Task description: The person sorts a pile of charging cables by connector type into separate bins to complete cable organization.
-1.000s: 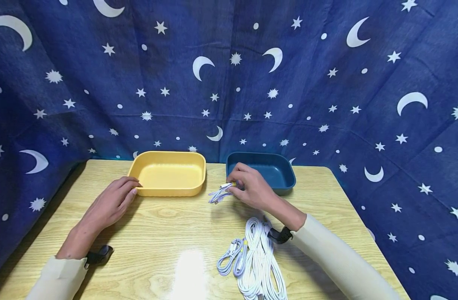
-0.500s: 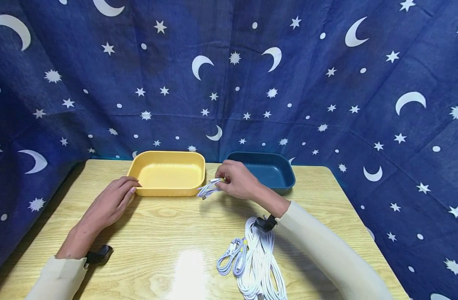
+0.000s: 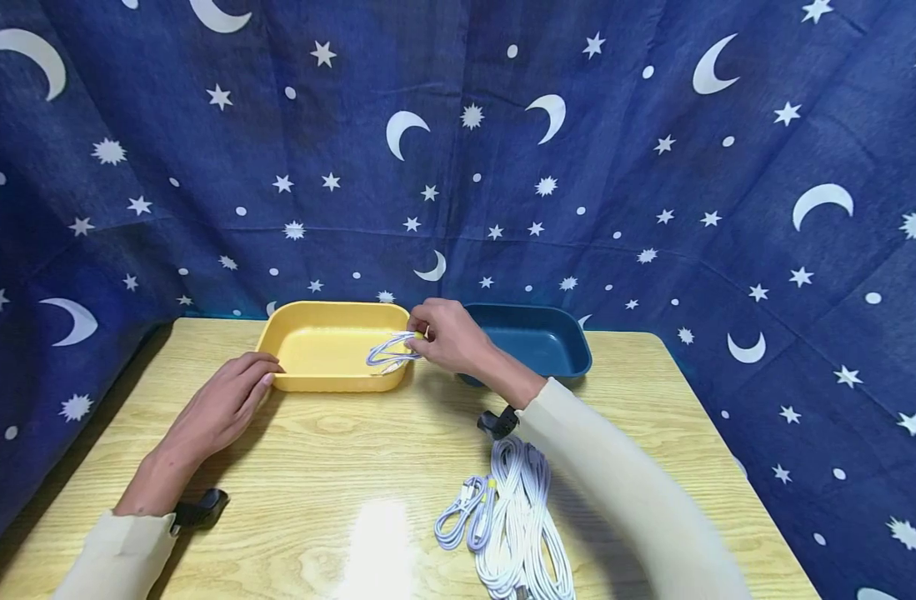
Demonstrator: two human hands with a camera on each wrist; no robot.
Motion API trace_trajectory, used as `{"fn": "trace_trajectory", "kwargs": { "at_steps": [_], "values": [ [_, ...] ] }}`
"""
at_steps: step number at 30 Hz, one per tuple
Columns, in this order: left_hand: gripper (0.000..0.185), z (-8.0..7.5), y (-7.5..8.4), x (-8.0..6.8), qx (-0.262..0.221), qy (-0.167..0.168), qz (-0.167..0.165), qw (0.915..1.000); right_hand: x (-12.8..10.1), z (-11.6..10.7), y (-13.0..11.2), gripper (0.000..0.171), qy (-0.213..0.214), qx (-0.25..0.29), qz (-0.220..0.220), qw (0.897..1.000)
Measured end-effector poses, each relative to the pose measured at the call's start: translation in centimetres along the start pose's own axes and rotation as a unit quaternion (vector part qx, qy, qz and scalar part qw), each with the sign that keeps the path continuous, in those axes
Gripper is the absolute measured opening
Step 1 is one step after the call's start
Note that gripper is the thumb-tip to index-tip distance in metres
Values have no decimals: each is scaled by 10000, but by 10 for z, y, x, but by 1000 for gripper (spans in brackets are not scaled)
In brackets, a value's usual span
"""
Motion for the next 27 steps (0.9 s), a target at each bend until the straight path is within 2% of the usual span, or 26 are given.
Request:
{"fn": "trace_trajectory", "kwargs": {
  "at_steps": [13, 27],
  "values": [
    [14, 0, -1, 1, 12, -74, 21, 10000, 29, 20, 1, 14, -82, -61, 310, 9995],
    [13, 0, 0, 1, 4, -51, 49, 10000, 37, 36, 2, 17, -203, -138, 298, 9993]
  ]
}}
Point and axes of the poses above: each hand's wrist, its own x-axis towards the middle knuckle, its own z-axis out of the palm, y = z × x, the point moved 6 cm from there along x, towards the middle knuckle, and after that the axes turned 4 degrees about x, right-handed, at the moved point
